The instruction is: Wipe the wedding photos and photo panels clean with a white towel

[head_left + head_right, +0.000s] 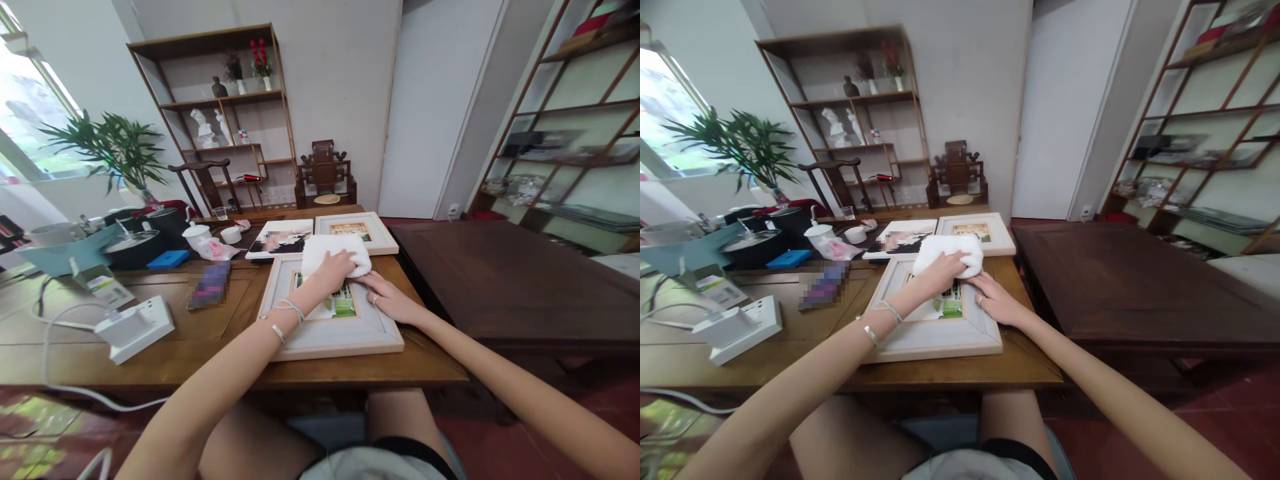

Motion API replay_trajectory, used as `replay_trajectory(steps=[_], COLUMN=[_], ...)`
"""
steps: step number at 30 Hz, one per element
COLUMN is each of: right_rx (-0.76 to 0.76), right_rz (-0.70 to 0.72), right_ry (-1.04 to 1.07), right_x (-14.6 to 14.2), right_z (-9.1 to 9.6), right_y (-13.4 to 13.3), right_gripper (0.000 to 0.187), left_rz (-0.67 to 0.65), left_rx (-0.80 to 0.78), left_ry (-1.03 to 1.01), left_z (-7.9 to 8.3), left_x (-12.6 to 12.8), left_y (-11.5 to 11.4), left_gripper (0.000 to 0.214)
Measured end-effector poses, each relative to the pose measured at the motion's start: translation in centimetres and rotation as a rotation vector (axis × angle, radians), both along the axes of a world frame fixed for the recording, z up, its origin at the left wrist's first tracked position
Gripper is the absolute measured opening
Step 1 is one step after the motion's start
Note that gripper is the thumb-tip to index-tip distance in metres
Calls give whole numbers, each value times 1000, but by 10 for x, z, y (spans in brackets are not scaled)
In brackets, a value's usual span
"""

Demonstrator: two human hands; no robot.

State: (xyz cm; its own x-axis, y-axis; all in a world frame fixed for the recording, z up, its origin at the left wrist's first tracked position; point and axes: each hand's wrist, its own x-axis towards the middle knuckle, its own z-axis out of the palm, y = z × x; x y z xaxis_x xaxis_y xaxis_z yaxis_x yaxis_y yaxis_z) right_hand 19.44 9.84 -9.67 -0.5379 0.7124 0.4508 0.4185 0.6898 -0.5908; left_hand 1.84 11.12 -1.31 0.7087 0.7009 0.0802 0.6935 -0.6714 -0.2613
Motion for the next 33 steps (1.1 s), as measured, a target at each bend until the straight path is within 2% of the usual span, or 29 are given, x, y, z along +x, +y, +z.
replay_trajectory(steps=[5,12,16,23,28,33], right_rx=[-14,-20,-19,-50,-54,-30], right_rz=[-1,-22,-17,-31,-47,-32], right_ry=[-7,-10,0,10,-9,-12], right_x=[1,0,1,0,-1,0], right_z=[-4,-3,-3,-3,0,0], right_y=[3,1,0,0,-2,-1], right_gripper=[53,53,55,58,57,55], left_rz=[83,277,343,242,201,142], left_rx=[-18,23,68,32,-7,-61], left_ry=[54,60,-11,-104,-121,-123], left_z=[11,24,19,-11,-16,-12], left_x=[-33,-96,-119,-121,-114,-99], left_y=[0,3,-4,-13,-28,-71], left_gripper=[38,29,33,31,33,28])
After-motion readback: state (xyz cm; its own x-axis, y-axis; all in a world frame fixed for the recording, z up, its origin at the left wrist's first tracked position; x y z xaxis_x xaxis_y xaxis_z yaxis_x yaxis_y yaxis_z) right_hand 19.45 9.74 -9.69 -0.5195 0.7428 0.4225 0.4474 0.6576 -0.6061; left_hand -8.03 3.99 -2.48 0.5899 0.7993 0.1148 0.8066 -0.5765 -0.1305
